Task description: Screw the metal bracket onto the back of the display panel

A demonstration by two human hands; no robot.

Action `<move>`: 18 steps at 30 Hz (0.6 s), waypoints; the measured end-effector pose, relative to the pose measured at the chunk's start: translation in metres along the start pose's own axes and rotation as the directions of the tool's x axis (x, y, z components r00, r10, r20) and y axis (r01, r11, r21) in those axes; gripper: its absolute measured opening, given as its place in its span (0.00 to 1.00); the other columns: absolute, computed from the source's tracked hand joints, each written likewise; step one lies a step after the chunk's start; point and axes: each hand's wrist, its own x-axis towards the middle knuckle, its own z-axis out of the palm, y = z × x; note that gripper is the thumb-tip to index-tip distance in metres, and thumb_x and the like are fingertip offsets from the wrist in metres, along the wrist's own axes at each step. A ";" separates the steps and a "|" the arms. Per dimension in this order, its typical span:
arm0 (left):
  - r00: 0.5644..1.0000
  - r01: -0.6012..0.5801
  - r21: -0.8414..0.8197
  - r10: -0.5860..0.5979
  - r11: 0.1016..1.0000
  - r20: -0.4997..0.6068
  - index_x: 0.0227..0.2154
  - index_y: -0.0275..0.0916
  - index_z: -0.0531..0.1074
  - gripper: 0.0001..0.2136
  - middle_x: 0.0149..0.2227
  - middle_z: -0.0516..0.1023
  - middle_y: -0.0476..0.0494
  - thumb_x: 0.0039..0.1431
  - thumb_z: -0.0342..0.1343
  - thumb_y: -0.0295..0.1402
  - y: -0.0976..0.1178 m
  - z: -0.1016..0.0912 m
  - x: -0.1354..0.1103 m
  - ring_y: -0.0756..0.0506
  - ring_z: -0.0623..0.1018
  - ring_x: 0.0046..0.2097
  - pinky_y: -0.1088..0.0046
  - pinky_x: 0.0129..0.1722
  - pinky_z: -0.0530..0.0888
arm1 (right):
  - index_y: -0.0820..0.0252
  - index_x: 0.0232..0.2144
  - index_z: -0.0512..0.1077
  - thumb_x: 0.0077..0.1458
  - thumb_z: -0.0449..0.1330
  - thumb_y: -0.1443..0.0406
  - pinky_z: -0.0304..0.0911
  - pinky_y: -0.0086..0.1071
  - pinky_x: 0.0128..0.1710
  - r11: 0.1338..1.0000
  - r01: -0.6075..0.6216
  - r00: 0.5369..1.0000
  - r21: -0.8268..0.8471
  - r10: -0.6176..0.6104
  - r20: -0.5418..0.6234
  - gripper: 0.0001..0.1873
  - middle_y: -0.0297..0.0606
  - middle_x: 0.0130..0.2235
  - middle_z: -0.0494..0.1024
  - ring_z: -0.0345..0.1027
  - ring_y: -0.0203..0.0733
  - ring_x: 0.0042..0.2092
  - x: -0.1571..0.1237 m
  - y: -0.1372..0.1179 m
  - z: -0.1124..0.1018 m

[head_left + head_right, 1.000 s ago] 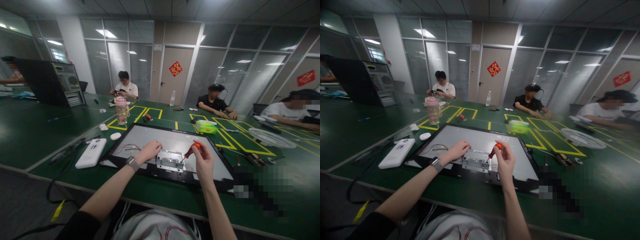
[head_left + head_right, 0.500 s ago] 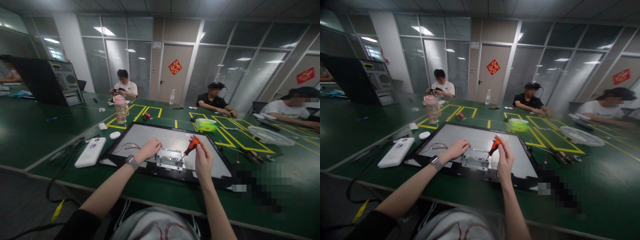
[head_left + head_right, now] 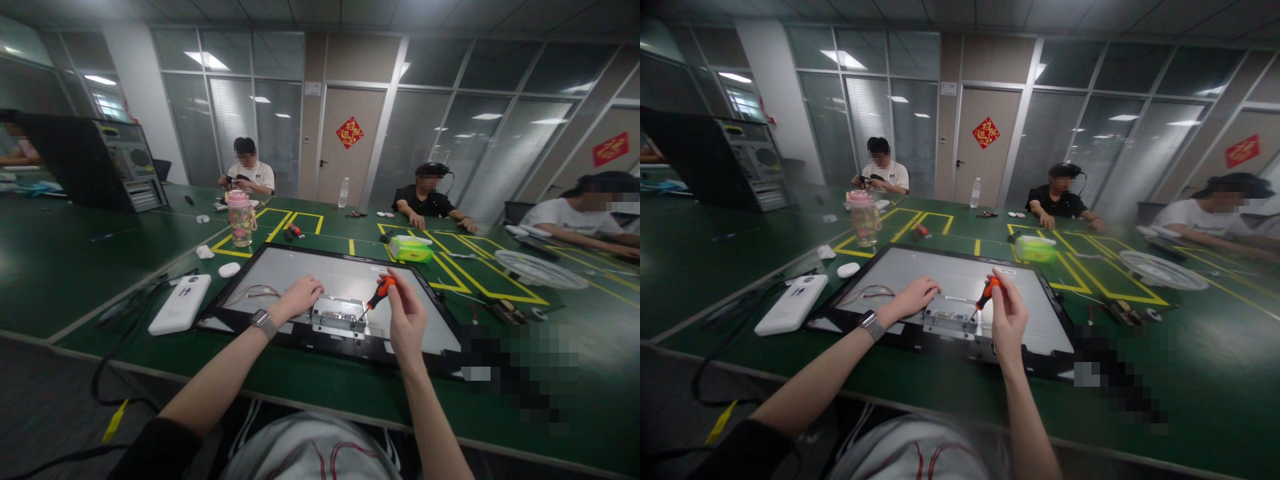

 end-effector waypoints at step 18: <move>1.000 0.012 0.009 -0.012 1.000 0.020 0.39 0.35 0.76 0.15 0.40 0.74 0.40 0.64 0.43 0.28 0.002 -0.001 0.000 0.44 0.74 0.44 0.68 0.49 0.69 | 0.57 0.31 0.75 0.51 0.64 0.62 0.64 0.33 0.36 0.997 0.064 0.997 0.031 -0.063 -0.037 0.05 0.36 0.34 0.70 0.67 0.39 0.37 0.001 0.003 -0.001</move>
